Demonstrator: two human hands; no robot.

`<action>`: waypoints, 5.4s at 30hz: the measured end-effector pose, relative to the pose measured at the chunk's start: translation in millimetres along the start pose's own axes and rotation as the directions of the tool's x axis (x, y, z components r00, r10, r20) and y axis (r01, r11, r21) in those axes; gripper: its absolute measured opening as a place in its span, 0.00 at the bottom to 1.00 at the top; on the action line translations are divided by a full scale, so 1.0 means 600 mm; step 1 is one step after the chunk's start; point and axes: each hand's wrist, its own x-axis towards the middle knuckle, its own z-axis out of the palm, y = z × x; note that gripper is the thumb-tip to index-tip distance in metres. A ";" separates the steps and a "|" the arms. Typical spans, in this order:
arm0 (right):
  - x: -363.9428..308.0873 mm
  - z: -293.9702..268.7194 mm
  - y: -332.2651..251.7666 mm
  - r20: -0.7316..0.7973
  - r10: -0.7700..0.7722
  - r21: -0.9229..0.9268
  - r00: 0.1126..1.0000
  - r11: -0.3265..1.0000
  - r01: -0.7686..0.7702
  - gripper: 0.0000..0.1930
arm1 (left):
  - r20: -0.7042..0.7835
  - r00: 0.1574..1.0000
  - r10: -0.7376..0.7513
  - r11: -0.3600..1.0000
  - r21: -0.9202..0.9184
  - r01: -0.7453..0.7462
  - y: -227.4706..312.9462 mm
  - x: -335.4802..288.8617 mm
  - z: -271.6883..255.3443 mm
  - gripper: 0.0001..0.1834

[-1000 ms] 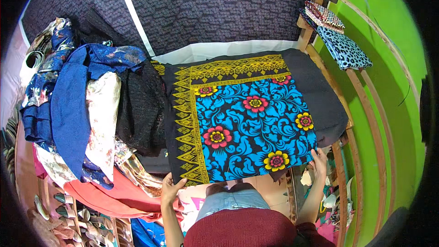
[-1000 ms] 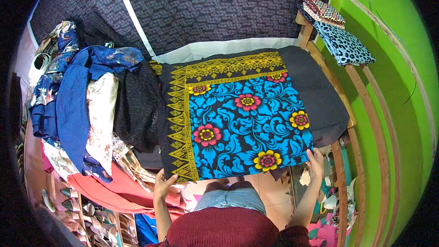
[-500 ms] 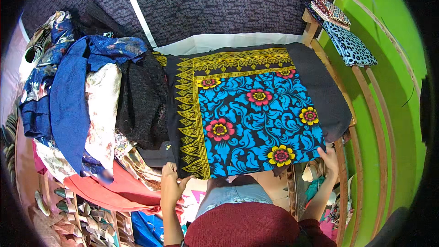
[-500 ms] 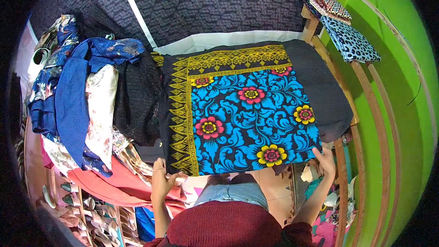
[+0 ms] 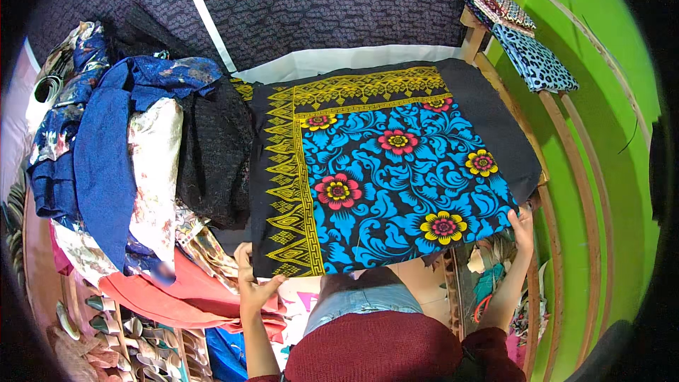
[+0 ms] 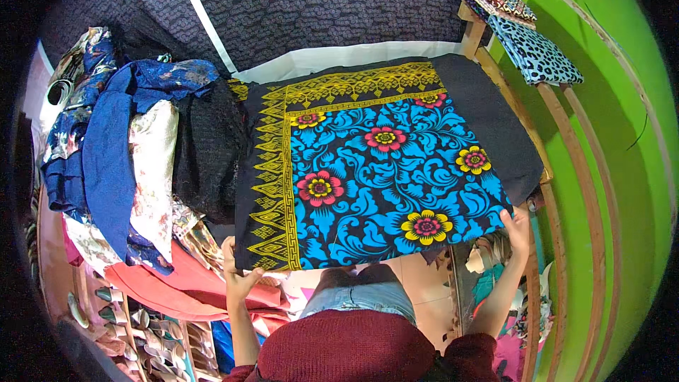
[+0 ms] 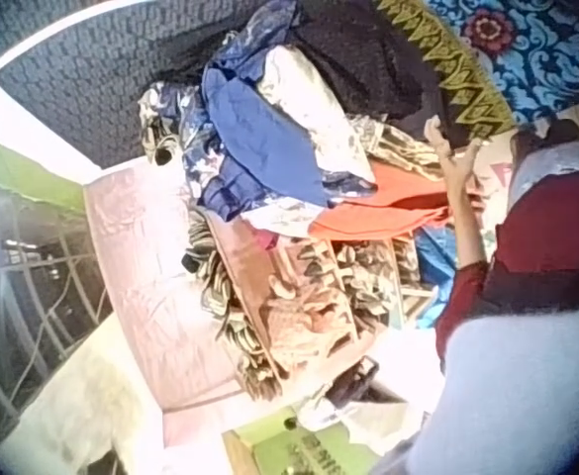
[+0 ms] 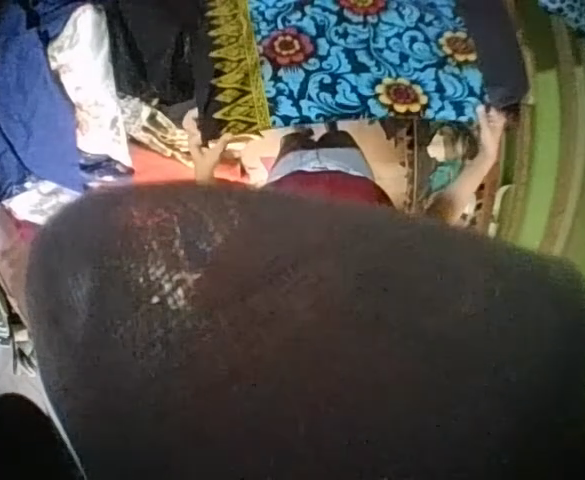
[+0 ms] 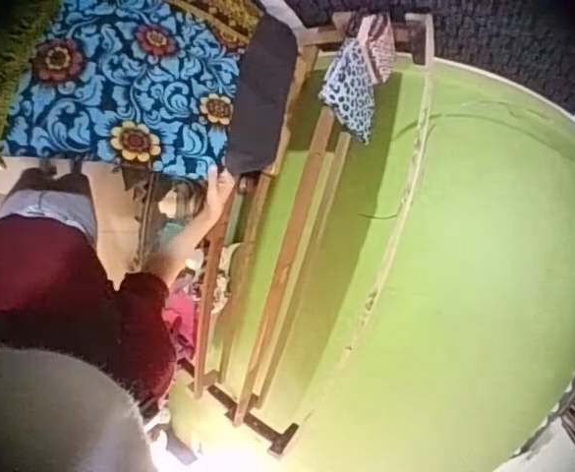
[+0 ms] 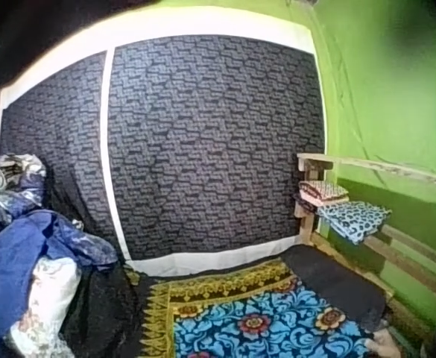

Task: Folding a piece of colorful patterned fabric and placing it on a wooden shelf.

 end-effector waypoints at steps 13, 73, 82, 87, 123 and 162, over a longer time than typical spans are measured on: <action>-0.036 0.037 0.020 -0.144 0.185 -0.461 0.972 0.856 -0.232 0.19 | 0.085 0.918 -0.388 0.921 0.030 0.387 -0.069 -0.065 0.024 0.13; 0.304 0.408 0.020 0.310 -0.435 -0.851 0.845 0.270 0.451 0.28 | 0.137 0.987 -0.083 0.649 0.759 -0.051 -0.038 0.377 0.266 0.39; 0.418 0.247 0.033 0.338 0.056 -0.863 0.939 0.416 0.286 0.26 | 0.140 0.954 -0.265 0.643 0.763 0.067 -0.082 0.391 0.280 0.43; 0.355 0.158 0.018 0.005 0.124 -0.939 0.992 0.343 -0.038 0.29 | 0.238 0.966 0.097 0.823 0.527 -0.213 -0.028 0.348 0.254 0.36; -0.117 0.429 0.008 0.548 -0.349 -0.660 0.760 0.378 0.649 0.32 | 0.418 0.908 0.001 0.635 0.701 -0.324 0.019 -0.023 0.181 0.34; 0.005 -0.050 -0.186 0.596 0.092 -0.701 0.798 0.544 0.461 0.24 | 0.120 0.985 -0.124 0.873 0.485 0.051 0.188 -0.031 0.071 0.22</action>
